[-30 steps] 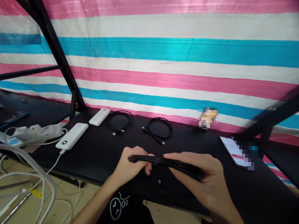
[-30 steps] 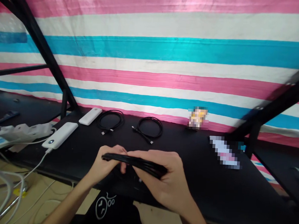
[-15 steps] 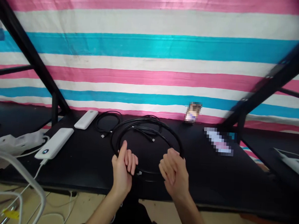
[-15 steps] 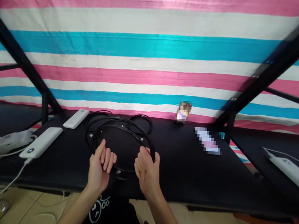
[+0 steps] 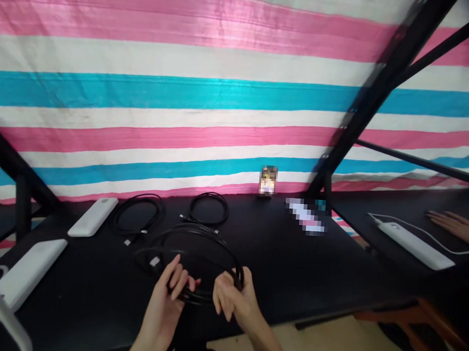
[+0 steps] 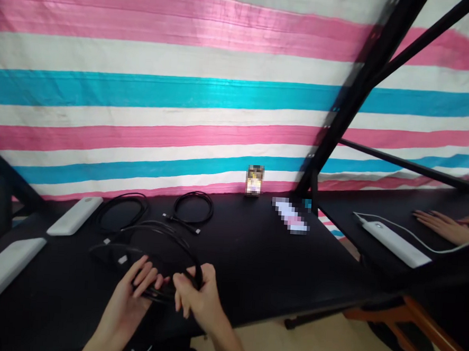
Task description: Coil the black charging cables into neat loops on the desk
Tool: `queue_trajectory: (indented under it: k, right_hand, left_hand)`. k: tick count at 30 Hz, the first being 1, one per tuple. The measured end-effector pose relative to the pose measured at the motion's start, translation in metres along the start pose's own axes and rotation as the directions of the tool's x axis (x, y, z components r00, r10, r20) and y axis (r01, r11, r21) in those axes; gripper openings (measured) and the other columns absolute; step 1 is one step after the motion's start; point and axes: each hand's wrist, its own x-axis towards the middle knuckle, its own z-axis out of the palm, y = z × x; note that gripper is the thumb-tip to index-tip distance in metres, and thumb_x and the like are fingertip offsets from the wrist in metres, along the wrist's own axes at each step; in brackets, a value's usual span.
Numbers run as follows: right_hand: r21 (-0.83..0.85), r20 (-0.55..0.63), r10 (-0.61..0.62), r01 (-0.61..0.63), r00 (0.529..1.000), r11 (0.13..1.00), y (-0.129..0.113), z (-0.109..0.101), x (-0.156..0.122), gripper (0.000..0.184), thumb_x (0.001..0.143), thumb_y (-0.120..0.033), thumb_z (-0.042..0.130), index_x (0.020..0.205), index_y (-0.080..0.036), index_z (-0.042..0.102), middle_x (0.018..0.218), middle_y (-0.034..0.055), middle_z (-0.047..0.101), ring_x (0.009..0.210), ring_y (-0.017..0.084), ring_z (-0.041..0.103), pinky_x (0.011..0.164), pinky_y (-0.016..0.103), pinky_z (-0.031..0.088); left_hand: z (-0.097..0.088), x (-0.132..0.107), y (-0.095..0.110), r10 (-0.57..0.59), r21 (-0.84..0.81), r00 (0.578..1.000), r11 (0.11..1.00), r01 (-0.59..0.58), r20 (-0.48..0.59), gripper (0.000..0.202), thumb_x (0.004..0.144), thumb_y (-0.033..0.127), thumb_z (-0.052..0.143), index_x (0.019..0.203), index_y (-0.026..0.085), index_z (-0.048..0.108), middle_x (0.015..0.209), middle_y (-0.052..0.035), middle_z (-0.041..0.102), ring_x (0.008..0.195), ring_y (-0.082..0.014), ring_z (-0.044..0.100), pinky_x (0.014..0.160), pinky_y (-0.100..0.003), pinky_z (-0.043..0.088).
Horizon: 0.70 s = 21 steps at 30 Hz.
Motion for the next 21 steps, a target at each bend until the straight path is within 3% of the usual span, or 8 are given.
queue_trajectory:
  k: [4, 6, 8, 11, 14, 16, 18, 21]
  right_hand:
    - [-0.004, 0.017, 0.064, -0.064, 0.998, 0.998, -0.021, -0.025, 0.002, 0.032, 0.077, -0.049, 0.068, 0.082, -0.02, 0.058, 0.045, -0.008, 0.049, 0.037, 0.011, 0.05, 0.054, 0.03, 0.051]
    - [-0.12, -0.076, 0.066, -0.074, 0.995, 0.99, -0.033, -0.026, 0.001, 0.046, 0.076, -0.047, 0.07, 0.112, -0.022, 0.057, 0.053, -0.0093, 0.049, 0.039, 0.009, 0.048, 0.049, 0.026, 0.048]
    - [-0.26, -0.144, 0.005, -0.043, 0.99, 0.965, -0.043, -0.02, -0.001, 0.057, 0.074, -0.045, 0.073, 0.124, -0.024, 0.054, 0.058, -0.0084, 0.049, 0.045, 0.009, 0.048, 0.05, 0.023, 0.046]
    - [-0.346, -0.098, -0.038, 0.002, 0.995, 0.938, -0.047, -0.014, -0.003, 0.037, 0.081, -0.053, 0.061, 0.094, -0.019, 0.069, 0.053, -0.0058, 0.045, 0.053, 0.011, 0.048, 0.068, 0.028, 0.049]
    - [-0.325, -0.044, 0.01, -0.024, 0.999, 0.945, -0.042, -0.019, -0.004, 0.06, 0.09, -0.058, 0.043, 0.045, -0.02, 0.051, 0.04, -0.0054, 0.034, 0.045, 0.009, 0.039, 0.079, 0.032, 0.047]
    - [-0.289, -0.015, 0.081, -0.082, 0.997, 0.954, -0.039, -0.028, -0.004, 0.064, 0.089, -0.059, 0.045, 0.039, -0.02, 0.042, 0.037, -0.0061, 0.029, 0.041, 0.007, 0.032, 0.065, 0.027, 0.045]
    - [-0.249, 0.032, 0.155, -0.142, 0.987, 0.958, -0.04, -0.038, -0.005, 0.061, 0.085, -0.061, 0.052, 0.042, -0.018, 0.046, 0.036, -0.0077, 0.026, 0.038, 0.006, 0.023, 0.046, 0.022, 0.031]
    - [-0.274, 0.079, 0.176, -0.148, 0.981, 0.95, -0.05, -0.047, -0.005, 0.058, 0.081, -0.06, 0.059, 0.044, -0.016, 0.047, 0.037, -0.008, 0.025, 0.038, 0.004, 0.018, 0.042, 0.024, 0.012]
  left_hand:
    - [-0.016, 0.006, 0.001, 0.274, 0.379, 0.962, 0.888, -0.26, 0.019, 0.049, 0.063, 0.056, 0.07, 0.043, 0.021, 0.042, 0.035, 0.0049, 0.034, 0.039, -0.0102, 0.039, 0.053, -0.026, 0.045]
    - [-0.016, 0.007, 0.002, 0.294, 0.561, 0.954, 0.781, -0.274, 0.057, 0.061, 0.061, 0.07, 0.064, 0.037, 0.022, 0.033, 0.032, 0.0047, 0.029, 0.033, -0.0083, 0.03, 0.045, -0.027, 0.037]
    - [-0.011, 0.006, 0.002, 0.276, 0.672, 0.957, 0.692, -0.266, 0.095, 0.063, 0.057, 0.079, 0.059, 0.038, 0.022, 0.037, 0.031, 0.0037, 0.03, 0.031, -0.0087, 0.028, 0.041, -0.027, 0.03]
    - [-0.008, 0.002, 0.004, 0.167, 0.741, 0.975, 0.635, -0.219, 0.145, 0.064, 0.054, 0.082, 0.056, 0.039, 0.023, 0.038, 0.028, 0.003, 0.031, 0.029, -0.0091, 0.028, 0.042, -0.028, 0.031]
    - [-0.014, -0.005, 0.009, 0.022, 0.746, 0.972, 0.637, -0.194, 0.234, 0.061, 0.058, 0.077, 0.061, 0.043, 0.023, 0.036, 0.027, 0.0045, 0.031, 0.031, -0.0093, 0.033, 0.052, -0.03, 0.041]
    - [-0.021, -0.009, 0.01, -0.023, 0.729, 0.961, 0.656, -0.194, 0.276, 0.059, 0.057, 0.076, 0.063, 0.05, 0.023, 0.037, 0.03, 0.0064, 0.033, 0.034, -0.0091, 0.035, 0.056, -0.029, 0.042]
    - [-0.026, -0.013, 0.009, -0.051, 0.732, 0.957, 0.657, -0.182, 0.284, 0.058, 0.057, 0.076, 0.064, 0.062, 0.022, 0.042, 0.034, 0.0079, 0.037, 0.037, -0.0086, 0.036, 0.054, -0.027, 0.038]
    - [-0.028, -0.017, 0.008, -0.124, 0.749, 0.931, 0.634, -0.193, 0.344, 0.062, 0.061, 0.073, 0.065, 0.081, 0.018, 0.046, 0.042, 0.0074, 0.047, 0.04, -0.0079, 0.036, 0.051, -0.024, 0.031]
